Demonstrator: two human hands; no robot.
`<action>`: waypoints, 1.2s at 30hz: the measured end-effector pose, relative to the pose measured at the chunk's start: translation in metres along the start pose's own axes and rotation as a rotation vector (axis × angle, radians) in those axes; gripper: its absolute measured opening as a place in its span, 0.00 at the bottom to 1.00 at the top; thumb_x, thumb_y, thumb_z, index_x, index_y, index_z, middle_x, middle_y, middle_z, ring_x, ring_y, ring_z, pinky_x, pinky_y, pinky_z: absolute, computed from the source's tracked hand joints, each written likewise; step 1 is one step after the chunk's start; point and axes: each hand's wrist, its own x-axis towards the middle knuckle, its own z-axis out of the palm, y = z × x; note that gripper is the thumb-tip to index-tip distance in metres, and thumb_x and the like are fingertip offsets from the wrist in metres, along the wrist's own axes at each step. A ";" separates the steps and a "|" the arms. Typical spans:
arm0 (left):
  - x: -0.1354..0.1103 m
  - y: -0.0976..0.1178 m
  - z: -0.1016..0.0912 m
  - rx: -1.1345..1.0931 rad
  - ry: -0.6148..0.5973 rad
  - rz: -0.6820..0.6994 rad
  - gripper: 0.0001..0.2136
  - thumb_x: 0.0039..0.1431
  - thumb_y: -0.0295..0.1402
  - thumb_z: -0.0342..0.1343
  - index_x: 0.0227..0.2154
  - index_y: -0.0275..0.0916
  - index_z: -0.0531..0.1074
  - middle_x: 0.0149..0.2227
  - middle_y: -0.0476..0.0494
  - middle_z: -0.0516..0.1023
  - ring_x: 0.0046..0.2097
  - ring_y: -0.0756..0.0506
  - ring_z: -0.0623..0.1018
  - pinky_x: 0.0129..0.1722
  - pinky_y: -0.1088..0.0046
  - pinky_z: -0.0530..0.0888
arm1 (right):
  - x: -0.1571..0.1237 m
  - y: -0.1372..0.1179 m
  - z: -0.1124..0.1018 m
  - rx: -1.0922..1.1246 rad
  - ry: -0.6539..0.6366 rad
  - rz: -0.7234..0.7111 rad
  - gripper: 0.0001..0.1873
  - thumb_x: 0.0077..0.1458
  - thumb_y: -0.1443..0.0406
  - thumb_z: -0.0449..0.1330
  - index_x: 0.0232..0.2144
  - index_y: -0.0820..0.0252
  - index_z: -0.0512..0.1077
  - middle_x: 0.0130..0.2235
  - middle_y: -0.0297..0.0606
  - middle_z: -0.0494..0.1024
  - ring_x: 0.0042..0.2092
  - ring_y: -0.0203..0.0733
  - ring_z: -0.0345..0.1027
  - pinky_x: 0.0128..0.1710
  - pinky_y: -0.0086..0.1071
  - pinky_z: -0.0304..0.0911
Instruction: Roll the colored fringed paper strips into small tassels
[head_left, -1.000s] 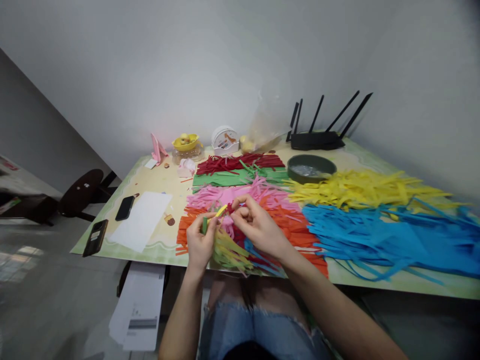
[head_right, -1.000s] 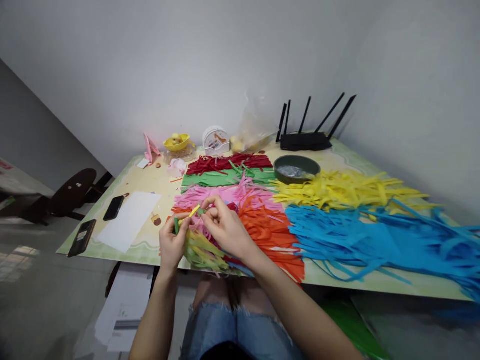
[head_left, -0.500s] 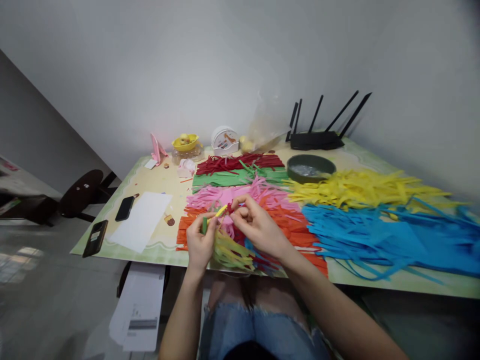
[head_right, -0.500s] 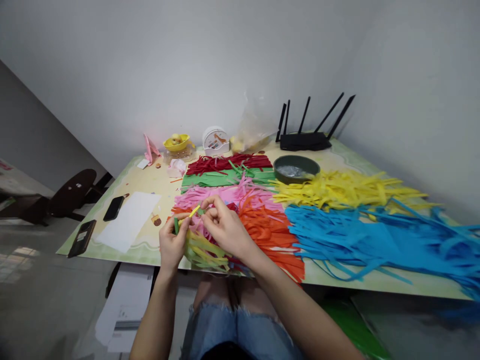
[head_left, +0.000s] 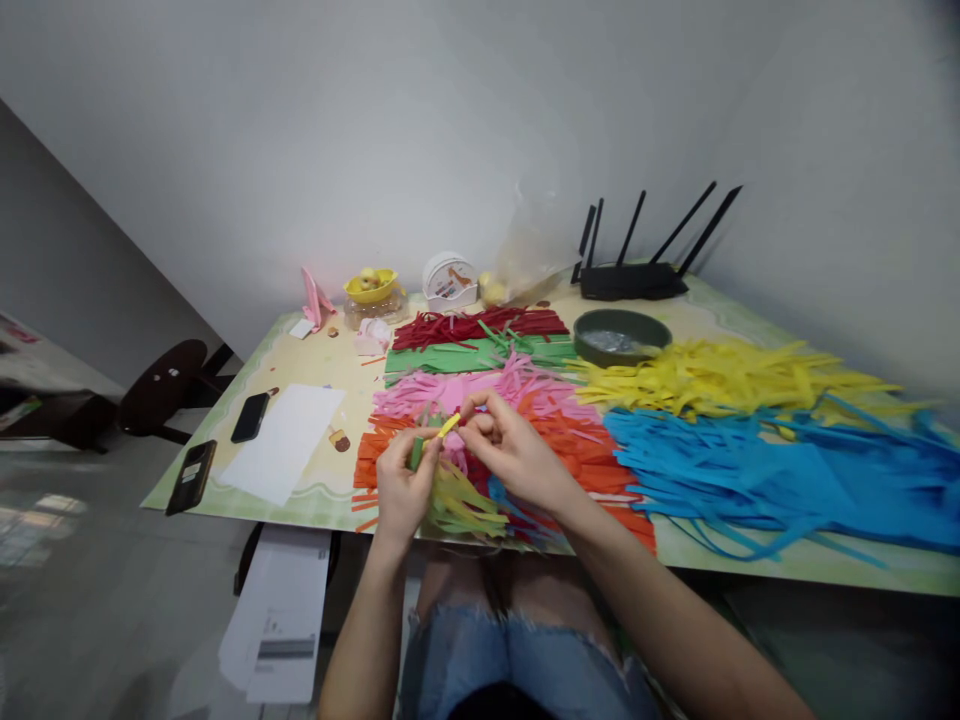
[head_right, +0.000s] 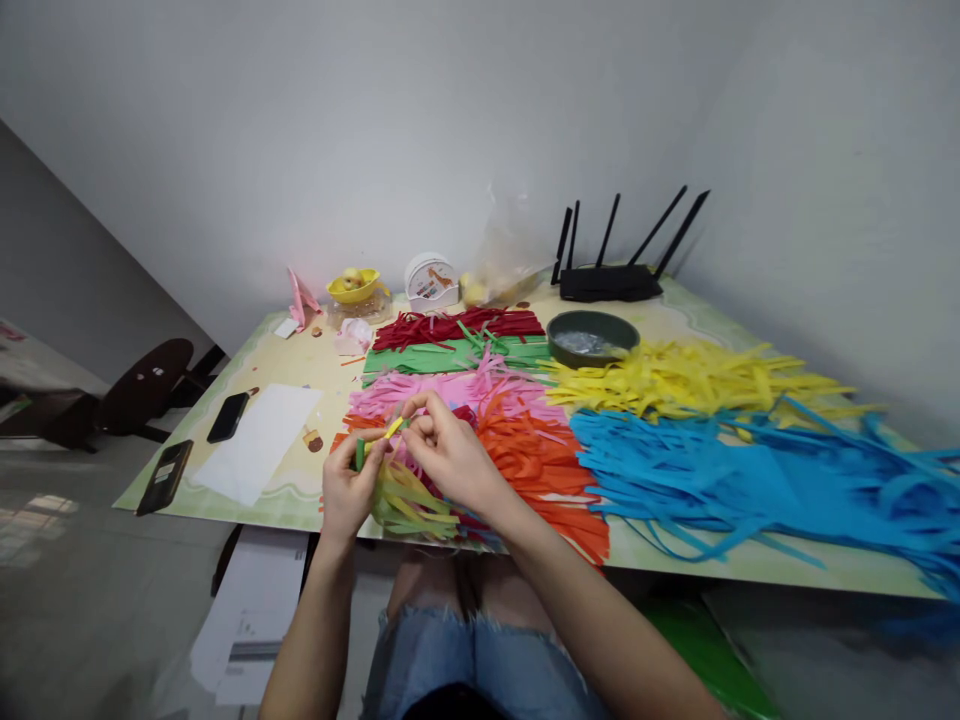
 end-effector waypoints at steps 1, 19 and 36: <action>0.000 0.000 0.000 0.008 -0.007 0.010 0.08 0.60 0.34 0.54 0.35 0.38 0.76 0.35 0.44 0.79 0.37 0.46 0.77 0.39 0.72 0.71 | 0.000 0.001 0.000 -0.006 0.019 -0.013 0.06 0.59 0.63 0.53 0.38 0.56 0.60 0.21 0.22 0.60 0.22 0.31 0.53 0.22 0.25 0.48; 0.001 -0.028 0.006 0.145 -0.167 0.029 0.09 0.62 0.32 0.51 0.38 0.38 0.76 0.36 0.41 0.78 0.40 0.44 0.76 0.42 0.67 0.70 | 0.023 -0.035 -0.055 0.407 0.719 -0.376 0.10 0.53 0.58 0.62 0.32 0.54 0.65 0.22 0.26 0.67 0.17 0.29 0.53 0.15 0.24 0.48; 0.006 -0.014 -0.012 -0.343 -0.112 -0.217 0.11 0.52 0.39 0.61 0.34 0.37 0.77 0.36 0.41 0.79 0.39 0.44 0.76 0.42 0.69 0.71 | 0.027 -0.004 0.006 -0.109 0.018 -0.076 0.11 0.55 0.59 0.58 0.32 0.61 0.72 0.28 0.34 0.74 0.29 0.36 0.64 0.30 0.29 0.58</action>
